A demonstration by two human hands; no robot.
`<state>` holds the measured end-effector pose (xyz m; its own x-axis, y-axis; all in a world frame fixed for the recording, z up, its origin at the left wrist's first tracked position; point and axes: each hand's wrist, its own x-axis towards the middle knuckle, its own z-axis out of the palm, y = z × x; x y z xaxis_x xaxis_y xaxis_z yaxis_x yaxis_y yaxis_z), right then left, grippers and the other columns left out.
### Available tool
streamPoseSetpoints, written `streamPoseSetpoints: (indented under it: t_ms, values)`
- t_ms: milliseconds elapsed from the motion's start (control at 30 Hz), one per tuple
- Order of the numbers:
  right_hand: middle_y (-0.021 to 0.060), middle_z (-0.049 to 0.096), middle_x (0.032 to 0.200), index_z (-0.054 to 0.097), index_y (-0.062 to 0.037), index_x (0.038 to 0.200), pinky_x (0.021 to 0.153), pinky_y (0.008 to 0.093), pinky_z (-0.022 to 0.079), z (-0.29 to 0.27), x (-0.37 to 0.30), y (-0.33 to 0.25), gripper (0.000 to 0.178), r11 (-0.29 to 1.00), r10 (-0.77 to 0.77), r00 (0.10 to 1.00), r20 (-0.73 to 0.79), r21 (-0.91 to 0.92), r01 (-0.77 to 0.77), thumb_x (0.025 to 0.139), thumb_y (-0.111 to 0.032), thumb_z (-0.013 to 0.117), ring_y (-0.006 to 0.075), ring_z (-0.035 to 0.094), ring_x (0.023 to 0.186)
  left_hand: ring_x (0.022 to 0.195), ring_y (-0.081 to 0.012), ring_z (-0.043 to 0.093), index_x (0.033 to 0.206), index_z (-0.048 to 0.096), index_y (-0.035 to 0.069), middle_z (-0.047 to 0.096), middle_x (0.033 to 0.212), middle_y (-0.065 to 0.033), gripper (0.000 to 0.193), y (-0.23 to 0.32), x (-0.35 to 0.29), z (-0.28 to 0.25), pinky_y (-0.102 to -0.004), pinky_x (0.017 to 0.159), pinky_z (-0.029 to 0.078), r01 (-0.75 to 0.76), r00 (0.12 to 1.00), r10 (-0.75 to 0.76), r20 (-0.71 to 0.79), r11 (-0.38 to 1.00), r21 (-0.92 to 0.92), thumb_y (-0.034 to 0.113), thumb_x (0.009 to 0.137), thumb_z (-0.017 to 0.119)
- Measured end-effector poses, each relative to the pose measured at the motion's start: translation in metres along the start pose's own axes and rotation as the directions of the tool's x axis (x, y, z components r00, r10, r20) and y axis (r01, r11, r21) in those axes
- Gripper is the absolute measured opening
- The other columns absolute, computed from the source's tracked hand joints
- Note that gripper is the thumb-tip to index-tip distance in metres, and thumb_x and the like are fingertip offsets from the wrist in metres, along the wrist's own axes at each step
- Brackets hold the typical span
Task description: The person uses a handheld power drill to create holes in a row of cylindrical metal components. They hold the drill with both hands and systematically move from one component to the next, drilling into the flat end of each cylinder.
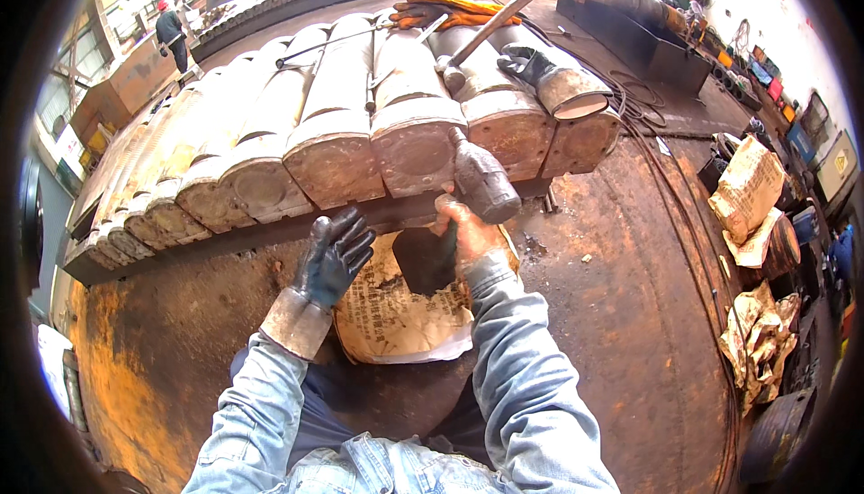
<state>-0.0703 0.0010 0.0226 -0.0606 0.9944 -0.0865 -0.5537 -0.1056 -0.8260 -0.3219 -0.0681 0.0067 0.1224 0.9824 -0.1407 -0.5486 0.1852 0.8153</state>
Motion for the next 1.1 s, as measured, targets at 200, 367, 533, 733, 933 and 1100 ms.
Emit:
streamPoseSetpoints:
  t_ms: [200, 367, 533, 733, 933, 1100]
  values:
    - [0.0076, 0.065, 0.084, 0.061, -0.0025, 0.116, 0.067, 0.0341, 0.051, -0.049, 0.036, 0.038, 0.035, 0.634, -0.499, 0.866, 0.015, -0.676, 0.377, 0.085, -0.015, 0.069, 0.0207, 0.061, 0.072, 0.139, -0.0283, 0.042, 0.151, 0.036, 0.007, 0.039, 0.155, -0.0108, 0.085, -0.008, 0.014, -0.004, -0.0427, 0.116, 0.032, 0.044, 0.999, -0.044, -0.016, 0.999, 0.014, 0.067, 0.093, 0.049]
    - [0.0144, 0.069, 0.103, 0.061, 0.0, 0.121, 0.085, 0.0409, 0.052, -0.071, 0.044, 0.048, 0.049, 0.132, -0.625, 0.772, 0.119, -0.958, 0.254, 0.084, -0.029, 0.072, 0.0307, 0.066, 0.095, 0.14, -0.0303, 0.04, 0.151, 0.035, 0.006, 0.037, 0.156, -0.0138, 0.084, -0.012, 0.021, -0.001, -0.0431, 0.117, 0.03, 0.07, 0.998, -0.07, -0.005, 0.997, 0.017, 0.067, 0.094, 0.048]
    - [0.0115, 0.071, 0.103, 0.067, -0.0056, 0.111, 0.084, 0.0418, 0.051, -0.069, 0.036, 0.044, 0.036, 0.148, -0.638, 0.753, 0.163, -0.933, 0.328, 0.086, -0.031, 0.069, 0.0276, 0.067, 0.096, 0.141, -0.0316, 0.037, 0.151, 0.035, 0.003, 0.033, 0.157, -0.0156, 0.091, -0.003, 0.024, 0.008, -0.0436, 0.119, 0.027, 0.076, 0.996, -0.077, 0.034, 0.996, 0.038, 0.068, 0.089, 0.056]
    - [0.0079, 0.069, 0.083, 0.066, -0.0027, 0.104, 0.07, 0.0392, 0.051, -0.062, 0.034, 0.029, 0.028, 0.239, -0.658, 0.731, 0.183, -0.869, 0.433, 0.088, -0.025, 0.067, 0.0229, 0.063, 0.072, 0.136, -0.0292, 0.042, 0.147, 0.039, 0.003, 0.044, 0.149, -0.0152, 0.086, 0.007, 0.028, 0.018, -0.0435, 0.116, 0.032, 0.081, 0.995, -0.077, 0.065, 0.995, -0.062, 0.06, 0.089, 0.064]
    - [0.007, 0.068, 0.082, 0.065, -0.0033, 0.107, 0.07, 0.0385, 0.051, -0.069, 0.037, 0.012, 0.03, 0.257, -0.492, 0.858, 0.15, -0.916, 0.307, 0.089, -0.027, 0.064, 0.0212, 0.062, 0.07, 0.134, -0.0269, 0.044, 0.146, 0.042, 0.002, 0.046, 0.146, -0.0156, 0.087, 0.002, 0.035, 0.029, -0.0416, 0.114, 0.035, 0.116, 0.991, -0.111, 0.071, 0.99, -0.076, 0.062, 0.088, 0.064]
    - [0.0032, 0.064, 0.078, 0.065, -0.0051, 0.102, 0.065, 0.036, 0.049, -0.049, 0.019, 0.006, 0.021, 0.523, -0.344, 0.939, 0.019, -0.826, 0.209, 0.089, -0.022, 0.064, 0.0174, 0.06, 0.066, 0.131, -0.0272, 0.046, 0.145, 0.044, 0.005, 0.047, 0.145, -0.0147, 0.087, 0.001, 0.043, 0.039, -0.0426, 0.113, 0.036, 0.122, 0.99, -0.115, 0.082, 0.988, -0.096, 0.065, 0.085, 0.065]
